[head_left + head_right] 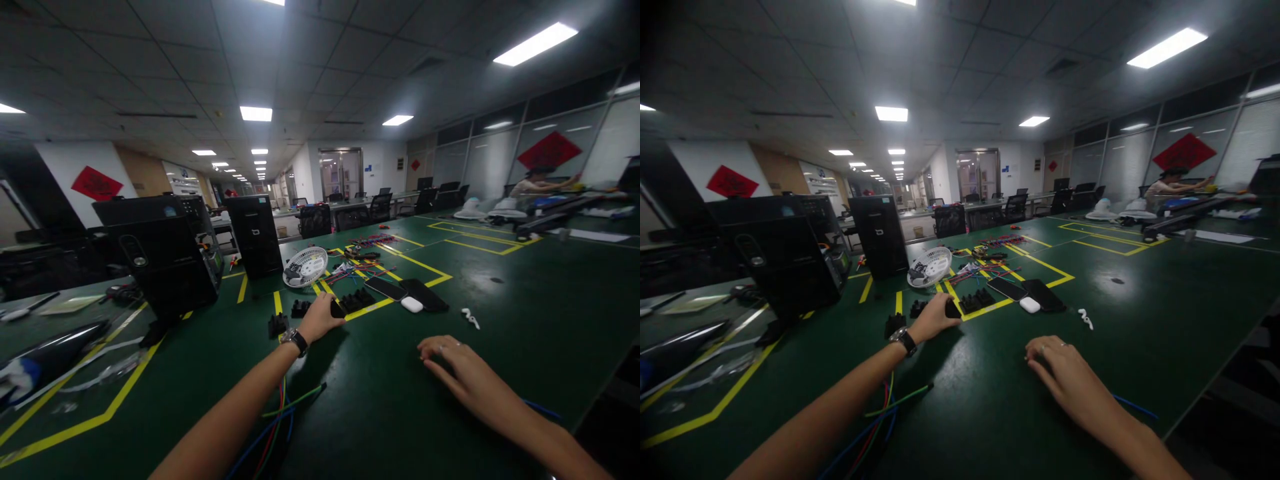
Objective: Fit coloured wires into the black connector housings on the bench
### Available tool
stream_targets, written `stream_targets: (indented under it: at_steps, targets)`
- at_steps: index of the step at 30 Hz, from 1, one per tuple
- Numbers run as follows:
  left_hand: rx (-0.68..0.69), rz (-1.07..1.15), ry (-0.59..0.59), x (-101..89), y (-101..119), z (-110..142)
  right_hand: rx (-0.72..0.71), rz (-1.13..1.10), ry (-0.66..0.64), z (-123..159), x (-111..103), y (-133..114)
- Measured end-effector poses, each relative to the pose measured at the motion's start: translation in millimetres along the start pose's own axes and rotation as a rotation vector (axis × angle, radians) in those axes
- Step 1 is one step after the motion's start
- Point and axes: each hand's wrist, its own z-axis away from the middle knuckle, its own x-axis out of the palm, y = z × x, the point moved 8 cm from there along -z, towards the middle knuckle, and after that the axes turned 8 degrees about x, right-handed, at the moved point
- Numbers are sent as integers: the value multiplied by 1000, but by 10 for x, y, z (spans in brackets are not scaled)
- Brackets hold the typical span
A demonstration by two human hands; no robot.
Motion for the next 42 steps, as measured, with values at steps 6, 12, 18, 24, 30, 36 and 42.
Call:
stream_targets:
  at_steps: [6,12,18,24,30,36,42]
  targets:
    - [-33,273,238,-471,160,430,89,-545,-54,-506,66,-525]
    - [-145,462,247,-600,168,813,115,-856,-304,-967,815,-1143]
    - [-185,318,331,-748,106,1053,162,-834,-252,-1094,1197,-1322]
    - [-220,311,304,-661,40,1134,119,-682,-103,-939,1133,-1327]
    - [-192,411,227,-529,161,1146,72,-505,36,-892,1077,-1410]
    - [-158,617,199,-384,171,1181,96,-550,75,-883,1095,-1317]
    - [-174,620,299,-434,157,1173,107,-563,72,-867,1100,-1315]
